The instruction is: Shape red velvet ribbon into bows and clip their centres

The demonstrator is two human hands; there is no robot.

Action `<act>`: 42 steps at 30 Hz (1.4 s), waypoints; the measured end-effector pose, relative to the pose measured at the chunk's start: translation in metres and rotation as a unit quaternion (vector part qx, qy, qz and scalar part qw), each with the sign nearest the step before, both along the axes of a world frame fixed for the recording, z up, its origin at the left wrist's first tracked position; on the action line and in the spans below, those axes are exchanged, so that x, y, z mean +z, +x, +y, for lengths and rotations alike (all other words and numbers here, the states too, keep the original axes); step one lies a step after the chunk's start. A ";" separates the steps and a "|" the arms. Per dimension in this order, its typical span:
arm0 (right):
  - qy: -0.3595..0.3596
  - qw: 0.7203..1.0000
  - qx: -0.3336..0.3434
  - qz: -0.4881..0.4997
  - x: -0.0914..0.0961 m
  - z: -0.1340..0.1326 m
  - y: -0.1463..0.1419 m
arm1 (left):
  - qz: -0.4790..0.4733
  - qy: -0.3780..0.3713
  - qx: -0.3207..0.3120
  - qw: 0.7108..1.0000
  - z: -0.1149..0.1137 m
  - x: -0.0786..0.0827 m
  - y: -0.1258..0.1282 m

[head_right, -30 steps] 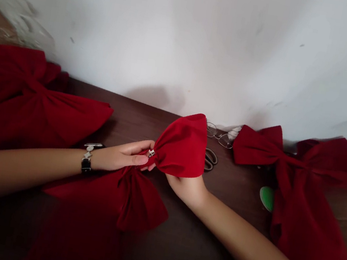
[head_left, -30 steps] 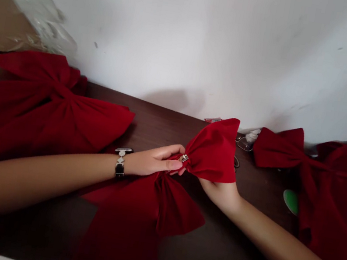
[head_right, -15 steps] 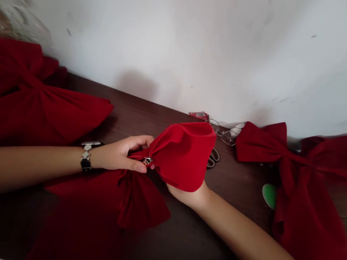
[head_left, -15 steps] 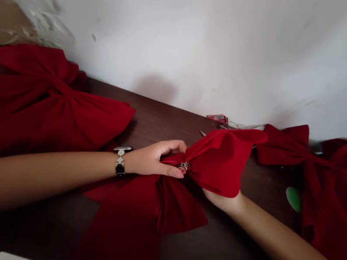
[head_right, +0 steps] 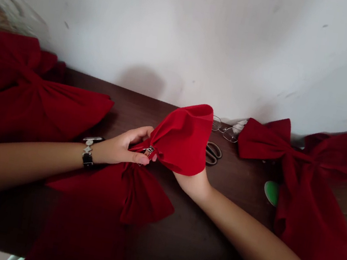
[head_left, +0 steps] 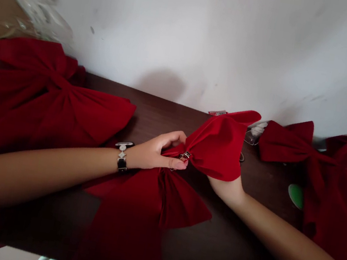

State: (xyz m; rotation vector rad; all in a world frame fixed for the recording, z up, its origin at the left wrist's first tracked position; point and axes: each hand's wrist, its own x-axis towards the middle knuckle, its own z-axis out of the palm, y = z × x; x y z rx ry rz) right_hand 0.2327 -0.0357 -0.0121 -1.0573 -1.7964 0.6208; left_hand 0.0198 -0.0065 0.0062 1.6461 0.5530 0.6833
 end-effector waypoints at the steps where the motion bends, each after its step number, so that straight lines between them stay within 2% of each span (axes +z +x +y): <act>1: -0.019 0.999 -0.014 0.028 0.001 -0.001 0.000 | -0.005 -0.001 0.004 1.000 0.000 -0.001 0.000; 2: -0.044 0.996 -0.017 0.071 0.002 -0.003 0.000 | -0.010 -0.002 0.009 1.000 0.000 -0.001 0.000; 4: -0.115 0.979 0.018 0.167 0.003 -0.004 -0.003 | -0.016 -0.005 0.023 1.000 -0.001 -0.001 -0.001; 8: -0.234 0.915 0.105 0.312 0.009 -0.005 -0.012 | -0.002 -0.010 0.070 0.998 -0.002 0.000 0.000; 11: -0.288 0.892 0.134 0.320 0.011 -0.005 -0.014 | 0.004 -0.003 0.078 0.997 -0.002 -0.002 0.000; 14: -0.300 0.903 0.150 0.269 0.008 -0.002 -0.009 | 0.013 -0.003 0.076 0.997 -0.002 -0.004 0.002; 17: -0.217 0.956 0.131 0.146 0.011 0.005 0.000 | 0.026 -0.024 0.082 0.996 -0.002 -0.004 0.004; 19: -0.114 0.991 0.074 0.013 0.019 0.009 0.005 | 0.032 -0.031 0.100 0.994 -0.003 -0.004 0.005; 20: -0.067 0.995 0.043 -0.063 0.025 0.010 0.008 | 0.037 -0.030 0.111 0.993 -0.003 -0.004 0.005; 23: 0.035 0.969 -0.005 -0.243 0.040 0.006 0.011 | 0.049 -0.029 0.133 0.989 -0.003 -0.005 0.005; 26: 0.172 0.943 -0.011 -0.284 0.047 -0.001 0.008 | 0.054 -0.035 0.117 0.991 -0.003 -0.005 0.006; 29: 0.263 0.913 0.047 -0.308 0.047 -0.004 0.003 | 0.072 0.000 0.102 0.992 -0.003 -0.005 0.007; 36: 0.341 0.865 0.108 -0.352 0.043 0.000 0.003 | 0.142 0.071 0.069 0.985 -0.007 -0.002 0.010; 38: 0.354 0.862 0.120 -0.344 0.042 -0.003 0.003 | 0.150 0.083 0.061 0.983 -0.008 -0.001 0.011; 40: 0.329 0.887 0.130 -0.296 0.043 -0.006 0.001 | 0.158 0.091 0.049 0.982 -0.008 0.000 0.011; 42: 0.241 0.938 0.134 -0.212 0.051 -0.009 -0.003 | 0.163 0.092 0.040 0.982 -0.008 0.000 0.011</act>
